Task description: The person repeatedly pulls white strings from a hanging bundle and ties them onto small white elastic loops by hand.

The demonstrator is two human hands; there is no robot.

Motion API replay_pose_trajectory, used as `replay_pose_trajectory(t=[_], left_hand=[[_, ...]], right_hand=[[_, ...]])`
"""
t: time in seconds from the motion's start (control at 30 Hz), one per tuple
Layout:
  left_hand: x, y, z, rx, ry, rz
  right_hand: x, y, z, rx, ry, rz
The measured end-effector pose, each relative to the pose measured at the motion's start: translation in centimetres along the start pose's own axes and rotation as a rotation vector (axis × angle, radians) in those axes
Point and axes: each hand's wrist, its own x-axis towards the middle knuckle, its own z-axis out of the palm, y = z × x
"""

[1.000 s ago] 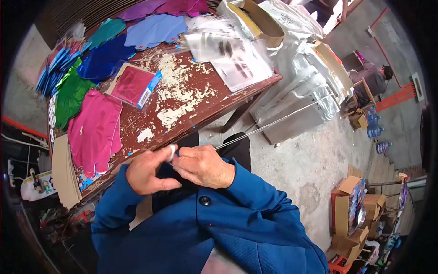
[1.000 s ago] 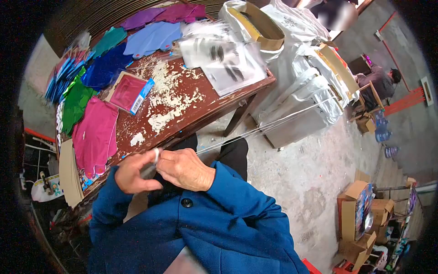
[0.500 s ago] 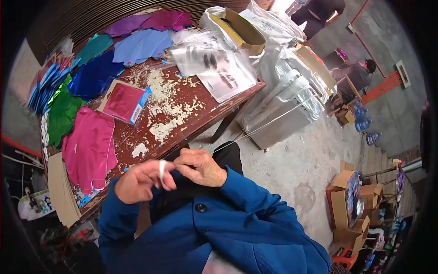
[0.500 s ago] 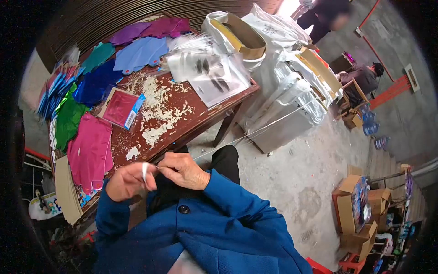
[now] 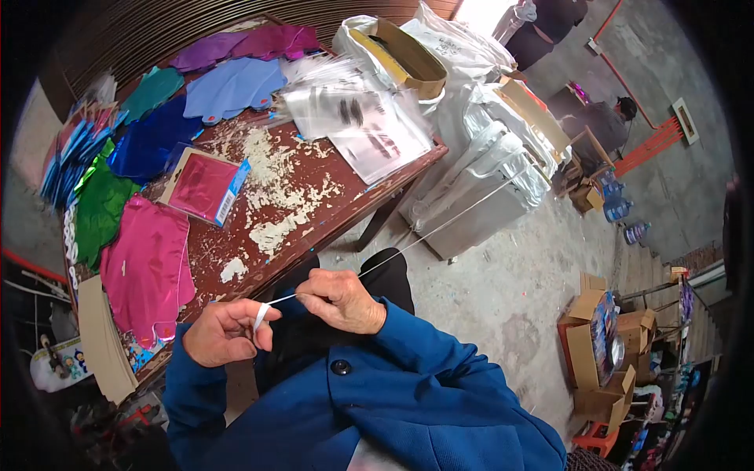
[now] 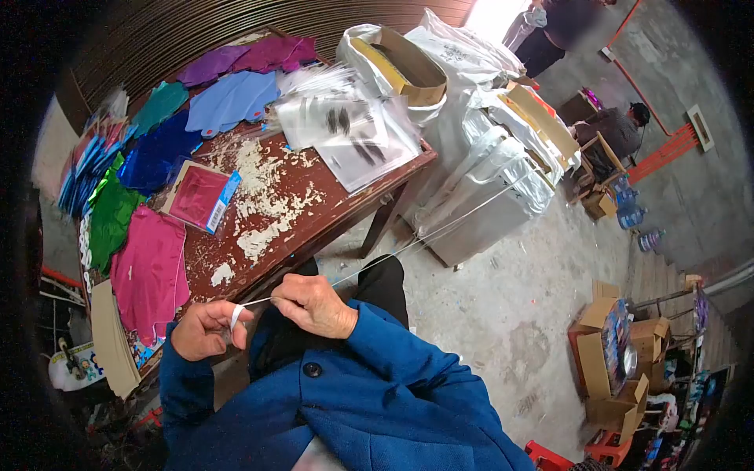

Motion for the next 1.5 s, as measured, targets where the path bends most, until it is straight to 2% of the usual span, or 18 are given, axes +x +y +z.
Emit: replay_pose_trajectory(t=[0.23,0.37,0.53,0.73,0.87,0.9,1.03,1.07,1.2,1.27,1.3,1.37,1.43,1.47,1.5], left_hand=[[0.4,-1.2,-0.1,-0.011,0.031,-0.112],[0.6,-1.8,0.0,-0.018,0.086,-0.141],[1.0,-2.3,-0.2,-0.064,0.139,-0.101],[2.7,-0.8,0.8,-0.114,0.136,0.012],[4.1,-1.2,2.2,0.197,0.306,0.161],[4.1,-1.2,2.3,0.196,0.310,0.162],[3.8,-0.8,2.4,0.598,0.225,0.111],[3.8,-0.8,2.3,0.595,0.225,0.109],[3.5,-1.3,1.6,0.490,-0.027,-0.123],[3.3,-2.1,1.0,0.227,0.025,-0.176],[3.2,-2.0,0.6,0.223,0.046,-0.188],[3.5,-1.7,-0.2,0.019,-0.008,-0.082],[4.0,-2.1,-0.4,-0.032,-0.022,0.006],[4.3,-1.9,-0.1,-0.041,-0.003,-0.007],[4.7,-1.6,0.2,0.087,0.081,0.088]], right_hand=[[0.5,0.6,-1.1,-0.055,0.035,-0.050],[-0.1,1.1,-1.2,-0.064,0.037,0.019],[-0.7,1.6,-0.9,-0.024,0.006,0.105],[-1.9,2.3,1.1,0.024,0.005,0.075],[-2.3,1.4,1.6,-0.063,-0.151,-0.110],[-2.1,0.9,1.4,-0.061,-0.155,-0.110],[-1.1,-1.0,-0.9,-0.219,-0.288,-0.071],[-0.9,-0.8,-1.3,-0.218,-0.289,-0.068],[0.0,0.5,-2.2,-0.339,-0.266,-0.082],[0.1,1.1,-2.0,-0.111,-0.152,-0.007],[-0.1,1.6,-1.7,-0.088,-0.160,-0.009],[-0.8,2.3,-1.0,-0.026,-0.092,0.095],[-1.0,2.5,-0.6,-0.087,-0.078,0.042],[-1.1,2.4,-0.5,-0.065,-0.086,0.049],[-1.1,2.1,-0.4,-0.147,-0.106,0.020]])
